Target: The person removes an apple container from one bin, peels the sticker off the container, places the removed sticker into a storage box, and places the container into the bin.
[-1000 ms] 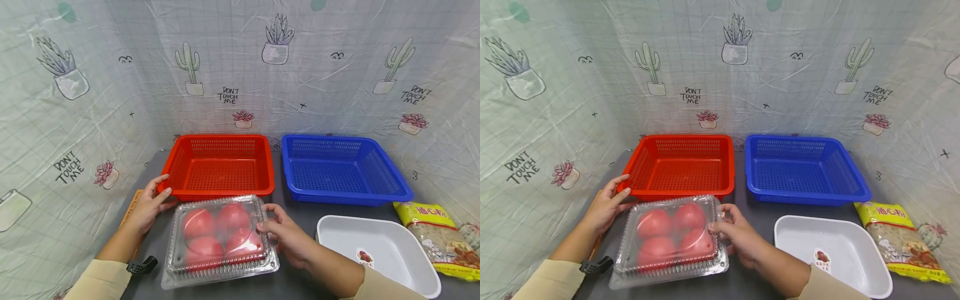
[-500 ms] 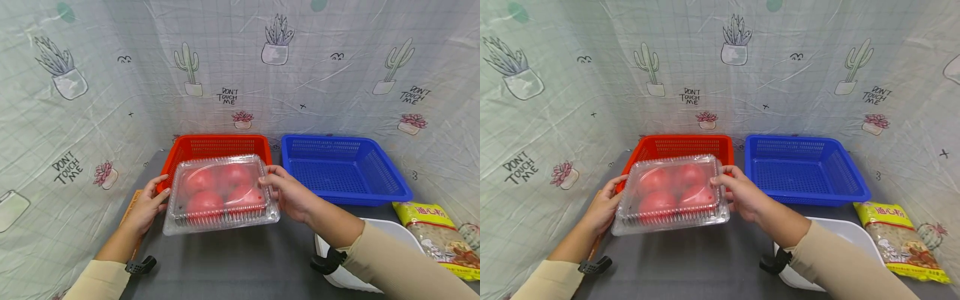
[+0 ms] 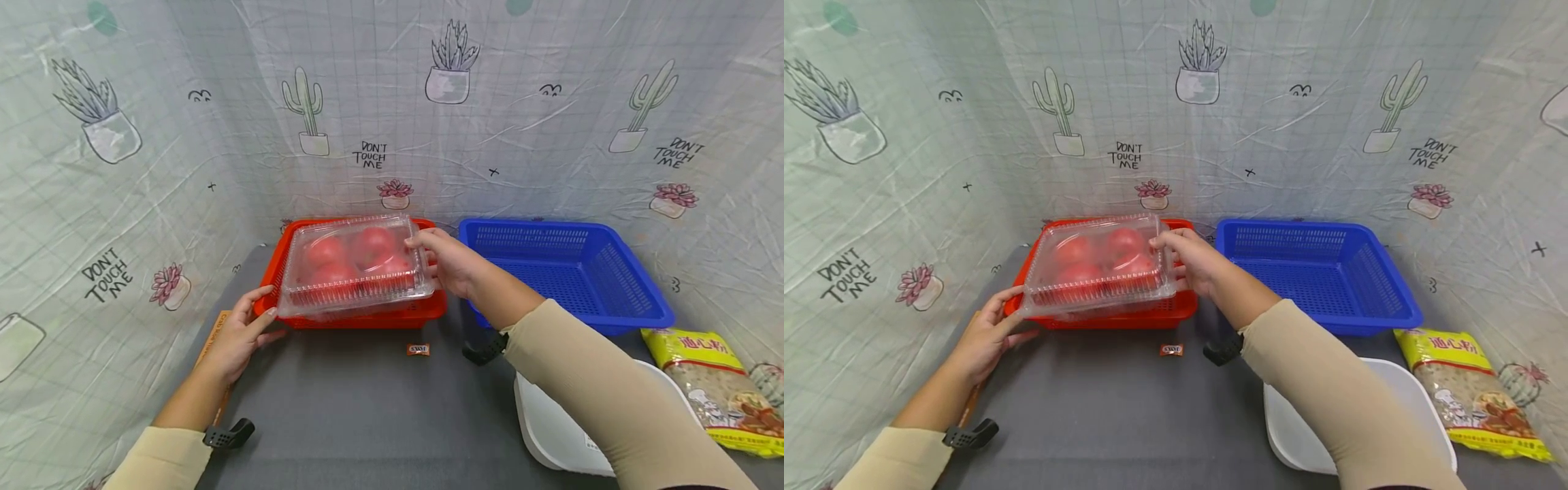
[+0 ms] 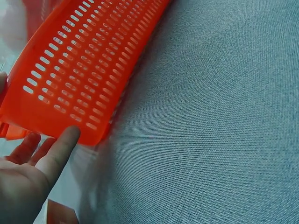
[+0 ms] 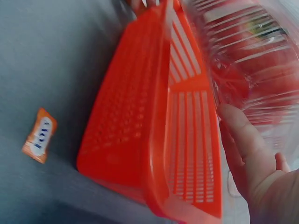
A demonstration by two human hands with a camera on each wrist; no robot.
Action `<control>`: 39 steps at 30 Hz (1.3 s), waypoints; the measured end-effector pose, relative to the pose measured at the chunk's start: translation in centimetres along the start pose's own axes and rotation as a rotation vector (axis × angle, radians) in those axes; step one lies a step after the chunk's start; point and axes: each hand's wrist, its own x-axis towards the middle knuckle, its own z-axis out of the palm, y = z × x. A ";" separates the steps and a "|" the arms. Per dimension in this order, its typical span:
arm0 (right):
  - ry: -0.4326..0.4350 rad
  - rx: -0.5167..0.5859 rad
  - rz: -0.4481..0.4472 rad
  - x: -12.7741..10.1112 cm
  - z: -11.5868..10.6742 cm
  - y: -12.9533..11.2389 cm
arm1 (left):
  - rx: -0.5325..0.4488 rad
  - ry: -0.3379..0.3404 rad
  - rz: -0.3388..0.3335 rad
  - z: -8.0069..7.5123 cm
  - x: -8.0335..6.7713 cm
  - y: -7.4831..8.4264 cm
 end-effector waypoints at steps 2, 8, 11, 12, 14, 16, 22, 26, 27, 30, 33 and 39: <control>0.010 -0.004 0.013 1.0 0.0 -0.3 | -0.002 0.000 -0.005 0.0 0.0 0.1; 0.028 -0.028 0.034 3.9 0.2 -1.0 | -0.007 -0.011 -0.010 0.1 0.2 0.2; 0.023 -0.045 0.051 5.2 0.2 -1.0 | -0.002 -0.007 -0.019 0.1 0.1 0.0; 0.021 -0.050 0.062 5.7 0.2 -0.9 | 0.001 -0.004 -0.022 0.1 0.0 0.0; 0.020 -0.055 0.088 6.5 0.2 -0.6 | -0.002 0.000 -0.027 0.1 -0.1 -0.1; 0.018 -0.066 0.112 7.1 0.1 -0.3 | 0.003 0.006 -0.032 0.1 -0.2 -0.1; 0.008 -0.076 0.143 8.6 0.5 0.6 | 0.018 0.018 -0.017 0.0 -0.3 -0.1; 0.005 -0.071 0.166 9.3 1.2 1.3 | 0.027 0.021 -0.012 -0.1 -0.4 -0.3; 0.001 -0.067 0.169 9.5 1.3 1.5 | 0.027 0.021 -0.010 -0.1 -0.5 -0.4; -0.005 -0.066 0.175 9.9 1.7 2.0 | 0.024 0.023 -0.009 -0.2 -0.5 -0.5; -0.007 -0.064 0.169 10.1 1.9 2.2 | 0.019 0.026 -0.007 -0.1 -0.6 -0.4; 0.008 -0.056 0.192 10.3 2.1 1.7 | 0.001 0.025 -0.005 0.2 -0.6 -0.1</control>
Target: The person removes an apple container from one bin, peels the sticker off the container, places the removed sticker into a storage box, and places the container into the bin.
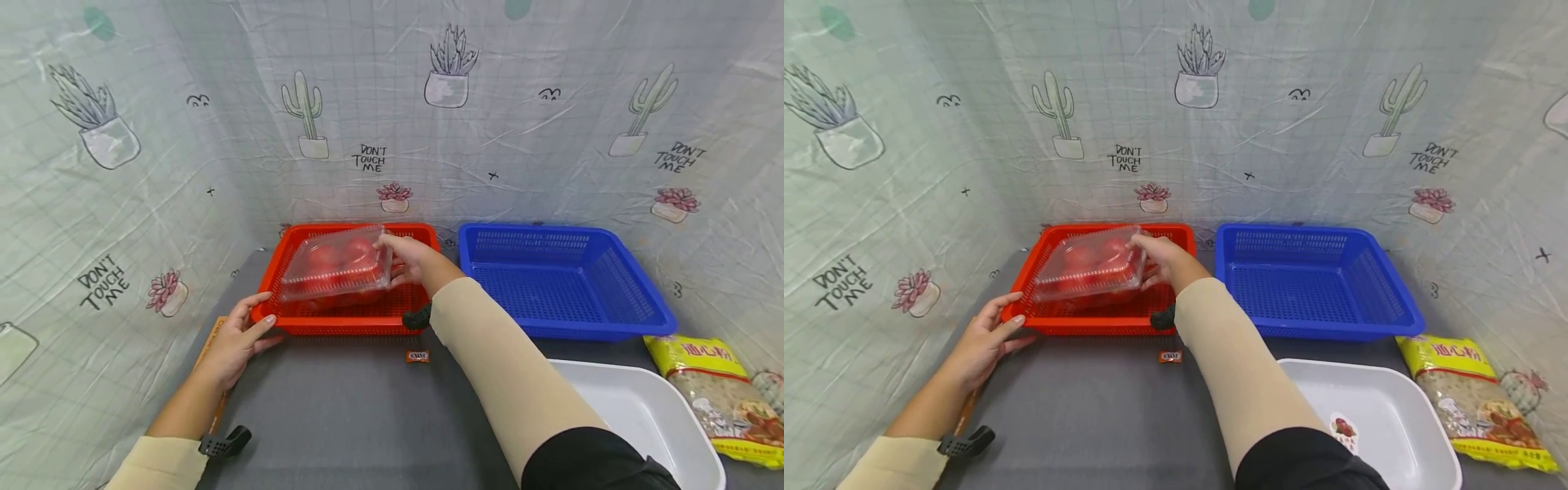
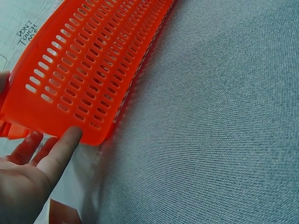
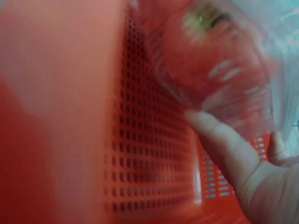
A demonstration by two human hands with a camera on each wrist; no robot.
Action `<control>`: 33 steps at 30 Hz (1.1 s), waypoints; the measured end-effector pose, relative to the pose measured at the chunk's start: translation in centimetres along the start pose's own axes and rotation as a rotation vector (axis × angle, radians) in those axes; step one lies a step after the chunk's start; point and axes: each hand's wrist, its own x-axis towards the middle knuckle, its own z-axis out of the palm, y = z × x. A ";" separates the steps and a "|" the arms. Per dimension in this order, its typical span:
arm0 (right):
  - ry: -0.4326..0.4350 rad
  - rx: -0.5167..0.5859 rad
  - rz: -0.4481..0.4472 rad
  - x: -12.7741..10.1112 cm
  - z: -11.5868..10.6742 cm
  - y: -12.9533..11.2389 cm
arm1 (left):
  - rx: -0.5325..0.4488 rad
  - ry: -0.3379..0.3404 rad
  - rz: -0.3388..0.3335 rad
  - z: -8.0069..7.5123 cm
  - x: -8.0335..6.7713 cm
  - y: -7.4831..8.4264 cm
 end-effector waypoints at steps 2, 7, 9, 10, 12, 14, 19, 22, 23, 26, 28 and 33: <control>0.004 0.002 0.011 0.1 0.1 -0.3 | -0.008 -0.002 0.000 0.0 0.1 0.0; 0.017 -0.014 0.025 0.3 0.1 -1.2 | -0.022 -0.011 0.011 -0.1 0.3 0.0; 0.023 -0.011 0.039 0.5 -0.1 -1.4 | -0.026 -0.016 0.016 -0.2 0.4 0.0; 0.023 -0.005 0.048 0.6 -0.2 -1.5 | -0.030 -0.018 0.020 -0.2 0.5 0.0; 0.010 0.007 0.062 0.9 -0.4 -1.6 | -0.032 -0.021 0.026 -0.2 0.6 0.0; -0.012 0.010 0.065 1.2 -0.6 -1.6 | -0.031 -0.022 0.028 -0.3 0.7 0.0; -0.075 -0.002 0.053 2.1 -1.4 -1.2 | -0.024 -0.021 0.020 -0.2 0.9 -0.1; -0.095 0.000 0.052 2.5 -1.7 -0.8 | -0.020 -0.023 0.015 -0.3 1.0 -0.1; -0.097 0.003 0.050 2.5 -1.8 -0.7 | -0.020 -0.023 0.014 -0.3 1.1 -0.1; -0.101 0.011 0.037 2.7 -1.8 -0.5 | -0.020 -0.026 0.012 -0.4 1.3 -0.2; -0.100 0.008 0.025 2.9 -1.7 -0.4 | -0.023 -0.025 0.011 -0.5 1.3 -0.2; -0.092 0.000 0.012 3.1 -1.8 -0.1 | -0.025 -0.026 0.014 -0.5 1.4 -0.2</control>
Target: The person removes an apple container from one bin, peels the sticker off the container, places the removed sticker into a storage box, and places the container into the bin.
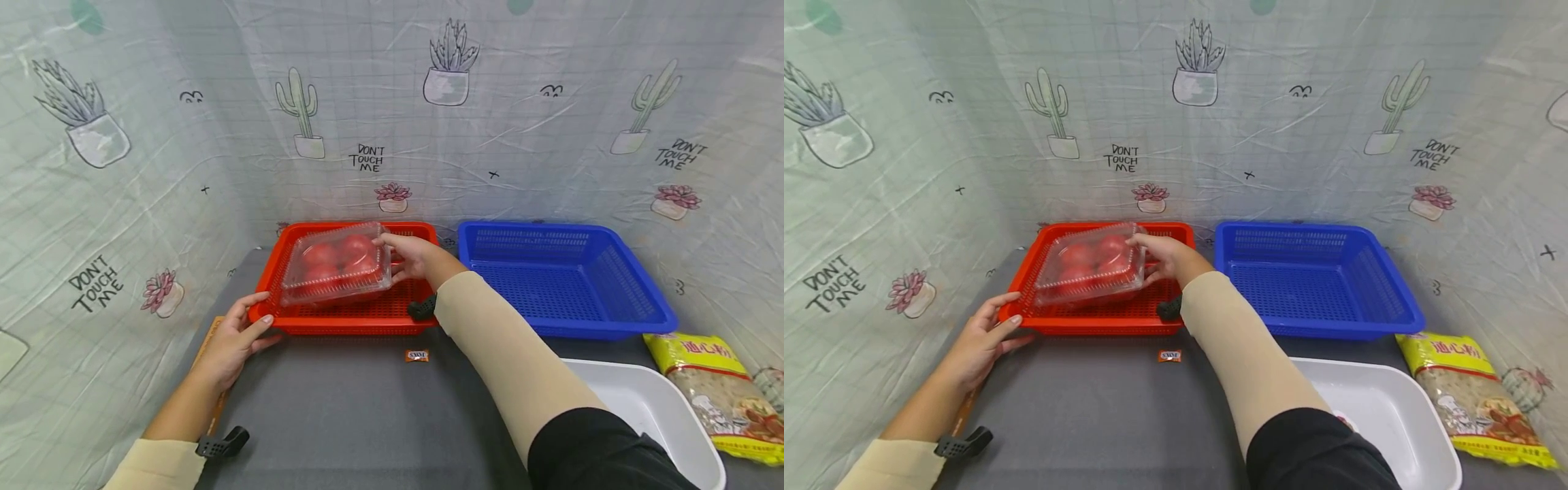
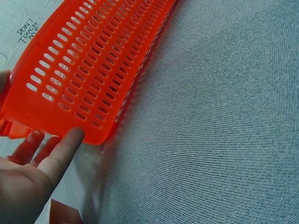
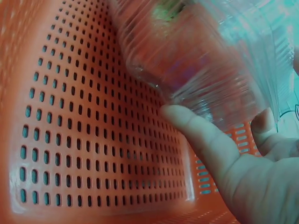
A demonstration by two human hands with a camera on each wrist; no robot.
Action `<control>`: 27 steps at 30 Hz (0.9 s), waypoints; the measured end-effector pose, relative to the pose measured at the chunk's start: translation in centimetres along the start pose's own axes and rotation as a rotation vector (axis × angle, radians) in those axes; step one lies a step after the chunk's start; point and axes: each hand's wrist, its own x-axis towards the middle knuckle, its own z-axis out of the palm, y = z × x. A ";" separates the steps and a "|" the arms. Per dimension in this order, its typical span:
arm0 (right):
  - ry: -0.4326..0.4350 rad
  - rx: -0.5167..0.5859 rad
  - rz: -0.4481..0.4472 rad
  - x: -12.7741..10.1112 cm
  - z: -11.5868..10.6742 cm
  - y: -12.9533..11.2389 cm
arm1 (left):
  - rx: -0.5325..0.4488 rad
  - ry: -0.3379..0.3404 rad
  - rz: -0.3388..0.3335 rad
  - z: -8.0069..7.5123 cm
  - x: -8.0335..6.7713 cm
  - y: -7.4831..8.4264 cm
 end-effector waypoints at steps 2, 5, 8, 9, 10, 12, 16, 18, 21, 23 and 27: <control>0.001 0.001 0.007 0.1 0.0 0.1 | 0.003 -0.001 0.004 0.0 -0.1 0.0; 0.003 -0.004 0.028 0.2 -0.2 0.2 | 0.006 -0.006 0.008 -0.1 -0.2 0.0; 0.003 -0.018 0.038 0.3 -0.3 0.3 | 0.007 -0.010 0.011 -0.1 -0.2 -0.1; 0.003 -0.022 0.038 0.3 -0.3 0.4 | 0.006 -0.010 0.012 -0.1 -0.2 -0.1; 0.003 -0.025 0.036 0.3 -0.3 0.4 | 0.005 -0.009 0.013 -0.1 -0.1 -0.1; 0.003 -0.029 0.031 0.3 -0.4 0.4 | 0.006 -0.008 0.013 -0.1 -0.1 0.0; 0.000 -0.053 0.039 0.2 -0.3 0.4 | 0.005 -0.003 0.005 0.0 -0.1 0.1; 0.007 -0.076 0.048 0.1 -0.3 0.4 | 0.004 -0.002 0.004 0.1 -0.1 0.1; 0.028 -0.104 0.059 -0.1 -0.1 0.5 | 0.004 -0.003 0.005 0.0 -0.2 0.0; 0.045 -0.124 0.065 -0.3 0.1 0.5 | 0.002 -0.004 0.008 0.0 -0.3 0.0; 0.052 -0.173 0.095 -0.7 0.3 0.3 | 0.000 -0.001 0.008 0.1 -0.4 0.0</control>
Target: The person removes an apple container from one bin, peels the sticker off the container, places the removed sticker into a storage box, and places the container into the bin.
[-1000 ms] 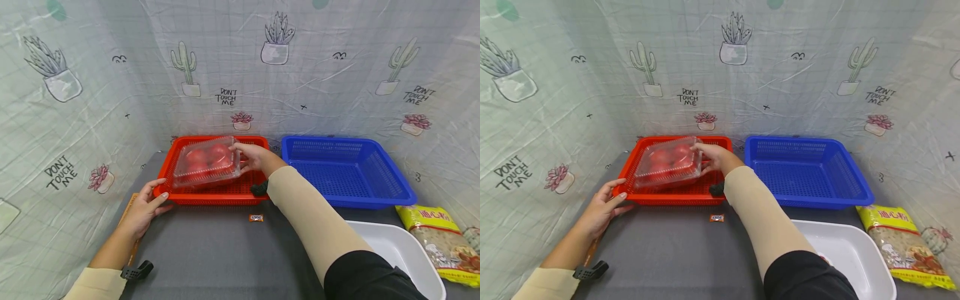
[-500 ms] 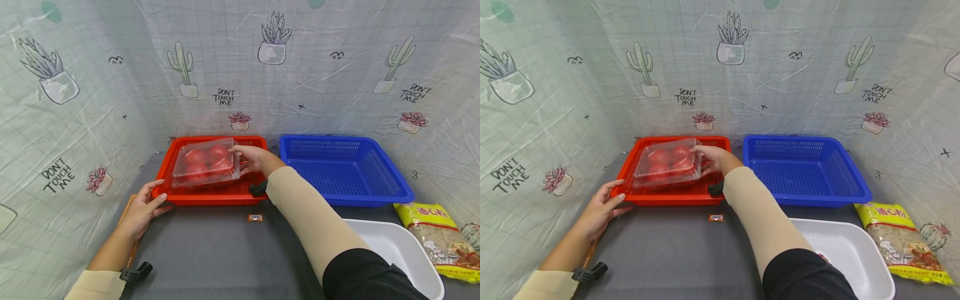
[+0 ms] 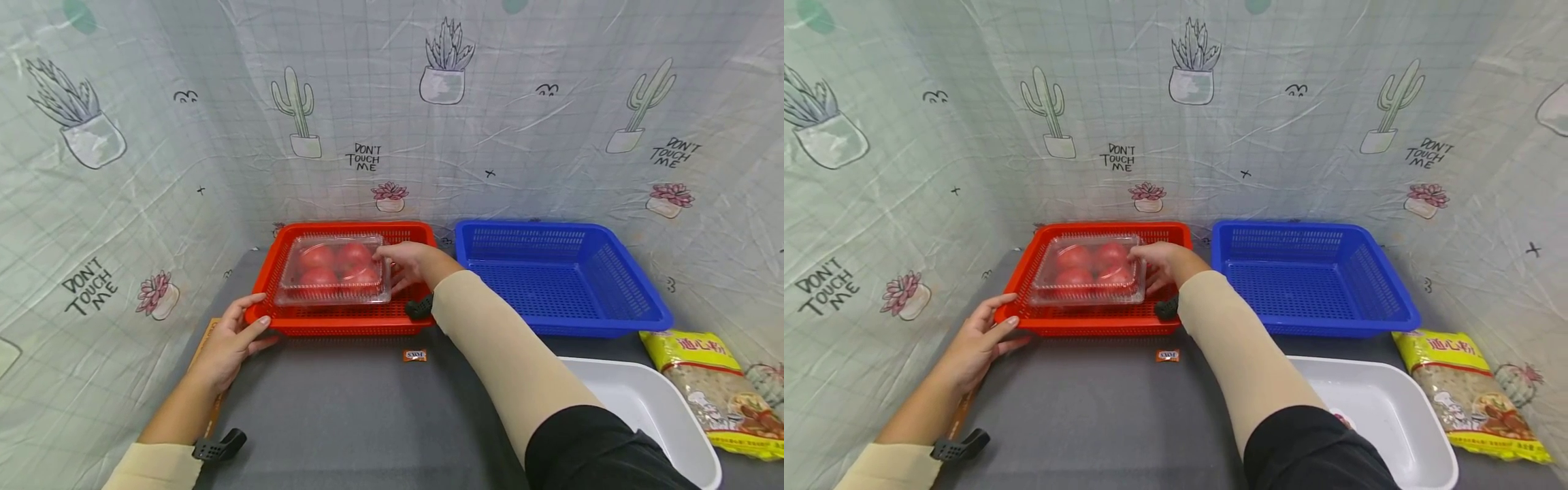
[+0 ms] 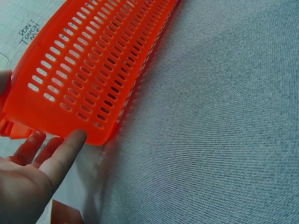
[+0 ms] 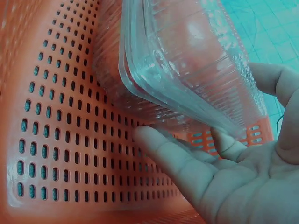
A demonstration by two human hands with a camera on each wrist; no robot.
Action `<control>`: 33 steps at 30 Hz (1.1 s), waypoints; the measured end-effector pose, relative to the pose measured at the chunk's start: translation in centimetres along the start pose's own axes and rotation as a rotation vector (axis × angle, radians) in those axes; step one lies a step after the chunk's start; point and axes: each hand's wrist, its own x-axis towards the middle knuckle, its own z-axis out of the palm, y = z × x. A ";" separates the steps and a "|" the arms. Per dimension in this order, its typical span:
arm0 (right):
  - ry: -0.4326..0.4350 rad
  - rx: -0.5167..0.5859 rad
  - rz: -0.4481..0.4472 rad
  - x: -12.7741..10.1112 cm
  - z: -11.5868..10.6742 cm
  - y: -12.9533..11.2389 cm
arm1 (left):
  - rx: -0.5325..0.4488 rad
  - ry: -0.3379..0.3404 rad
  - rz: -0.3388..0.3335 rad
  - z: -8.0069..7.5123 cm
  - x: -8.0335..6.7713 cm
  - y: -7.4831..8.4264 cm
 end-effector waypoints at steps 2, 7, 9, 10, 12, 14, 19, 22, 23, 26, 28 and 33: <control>-0.002 -0.031 0.017 -0.2 0.0 -0.1 | -0.003 0.000 0.001 0.1 -0.1 0.1; 0.008 -0.094 0.040 -0.8 -0.1 -0.7 | -0.005 -0.004 0.005 0.2 0.0 0.2; 0.015 -0.122 0.043 -1.0 -0.1 -1.0 | -0.001 -0.005 0.005 0.1 0.0 0.3; 0.017 -0.138 0.043 -1.2 0.0 -1.1 | 0.001 -0.007 0.003 0.1 0.1 0.3; 0.021 -0.172 0.043 -1.5 0.1 -1.3 | 0.009 -0.010 0.000 0.0 0.0 0.3; 0.026 -0.216 0.029 -1.9 0.3 -1.6 | 0.021 -0.011 -0.004 0.0 0.0 0.2; 0.055 -0.299 -0.027 -3.3 0.8 -2.2 | 0.104 0.003 -0.014 0.0 -0.3 0.3; 0.070 -0.325 -0.063 -4.3 0.7 -2.5 | 0.195 0.027 -0.014 0.3 -0.5 0.7; 0.073 -0.333 -0.082 -4.6 0.6 -2.5 | 0.239 0.039 -0.010 0.5 -0.6 0.9; 0.075 -0.329 -0.162 -5.6 0.3 -2.2 | 0.440 0.099 0.033 1.0 -0.8 1.5; 0.079 -0.310 -0.227 -6.4 0.2 -1.8 | 0.593 0.145 0.078 1.4 -0.9 1.8; 0.085 -0.319 -0.381 -8.8 -0.2 0.1 | 0.843 0.212 0.194 3.0 -1.3 2.5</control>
